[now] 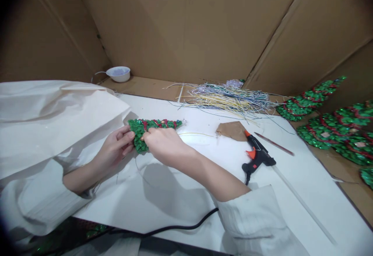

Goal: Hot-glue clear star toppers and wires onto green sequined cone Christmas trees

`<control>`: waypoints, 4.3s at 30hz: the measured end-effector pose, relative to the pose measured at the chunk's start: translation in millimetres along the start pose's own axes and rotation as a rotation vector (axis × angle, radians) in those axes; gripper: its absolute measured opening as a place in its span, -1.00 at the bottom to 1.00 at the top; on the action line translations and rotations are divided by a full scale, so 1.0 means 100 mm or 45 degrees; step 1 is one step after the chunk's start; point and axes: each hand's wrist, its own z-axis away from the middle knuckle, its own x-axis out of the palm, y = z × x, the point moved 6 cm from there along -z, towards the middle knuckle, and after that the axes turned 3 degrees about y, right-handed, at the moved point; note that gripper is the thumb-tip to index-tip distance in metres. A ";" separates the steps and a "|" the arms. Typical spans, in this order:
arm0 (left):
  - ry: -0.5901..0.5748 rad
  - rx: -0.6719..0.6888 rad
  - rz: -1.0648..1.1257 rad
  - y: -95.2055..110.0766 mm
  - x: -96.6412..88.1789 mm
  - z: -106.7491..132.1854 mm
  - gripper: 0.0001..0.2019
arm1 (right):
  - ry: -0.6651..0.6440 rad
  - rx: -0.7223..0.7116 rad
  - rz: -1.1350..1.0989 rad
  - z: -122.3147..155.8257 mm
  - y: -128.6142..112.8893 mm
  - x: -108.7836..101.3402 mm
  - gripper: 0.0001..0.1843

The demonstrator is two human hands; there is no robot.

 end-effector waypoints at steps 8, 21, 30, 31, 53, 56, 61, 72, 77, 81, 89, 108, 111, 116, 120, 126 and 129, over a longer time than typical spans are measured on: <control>-0.030 -0.006 -0.012 0.01 0.01 0.00 -0.71 | 0.340 0.175 -0.301 0.02 0.19 -0.17 -0.83; -0.181 0.005 -0.021 -0.03 0.05 0.00 -0.80 | 0.317 0.246 -0.194 -0.03 0.16 -0.08 -0.80; -0.214 -0.021 -0.081 -0.05 0.05 0.01 -0.77 | 0.267 0.291 -0.194 -0.02 0.20 -0.09 -0.81; -0.202 -0.024 -0.086 -0.05 0.05 0.01 -0.76 | 0.261 0.300 -0.174 -0.02 0.18 -0.10 -0.81; -0.202 -0.122 -0.111 -0.10 0.03 -0.01 -0.79 | 0.314 0.300 -0.403 -0.01 0.21 -0.06 -0.86; -0.220 -0.125 -0.109 -0.10 0.03 -0.01 -0.79 | 0.254 0.366 -0.299 0.00 0.20 -0.07 -0.84; -0.205 -0.160 -0.047 -0.11 0.04 -0.02 -0.78 | 0.176 0.235 -0.385 0.00 0.16 -0.09 -0.76; -0.245 -0.163 -0.046 -0.10 0.08 -0.02 -0.77 | 0.243 0.332 -0.192 0.04 0.29 -0.20 -0.86; -0.250 -0.158 -0.064 -0.10 0.09 -0.02 -0.77 | 0.209 0.331 -0.153 0.04 0.24 -0.19 -0.85; -0.273 -0.142 -0.070 -0.10 0.09 -0.01 -0.78 | 0.230 0.341 -0.091 0.05 0.25 -0.20 -0.83; -0.291 -0.108 -0.085 -0.11 0.07 -0.01 -0.78 | 0.338 0.335 -0.089 0.02 0.22 -0.16 -0.77; -0.321 -0.084 -0.101 -0.12 0.07 -0.03 -0.76 | 0.324 0.302 -0.161 -0.01 0.24 -0.15 -0.80; -0.316 -0.094 -0.103 -0.12 0.07 -0.03 -0.75 | 0.303 0.254 -0.159 0.00 0.24 -0.17 -0.83; -0.319 -0.094 -0.098 -0.12 0.07 -0.03 -0.74 | 0.252 0.166 -0.199 0.03 0.20 -0.19 -0.84; -0.333 -0.088 -0.108 -0.13 0.07 -0.03 -0.76 | 0.227 0.163 -0.152 0.03 0.18 -0.18 -0.81; -0.330 -0.077 -0.107 -0.13 0.07 -0.04 -0.79 | 0.241 0.212 -0.136 -0.02 0.14 -0.10 -0.82; -0.325 -0.079 -0.092 -0.12 0.07 -0.03 -0.80 | 0.208 0.236 -0.142 -0.01 0.14 -0.11 -0.84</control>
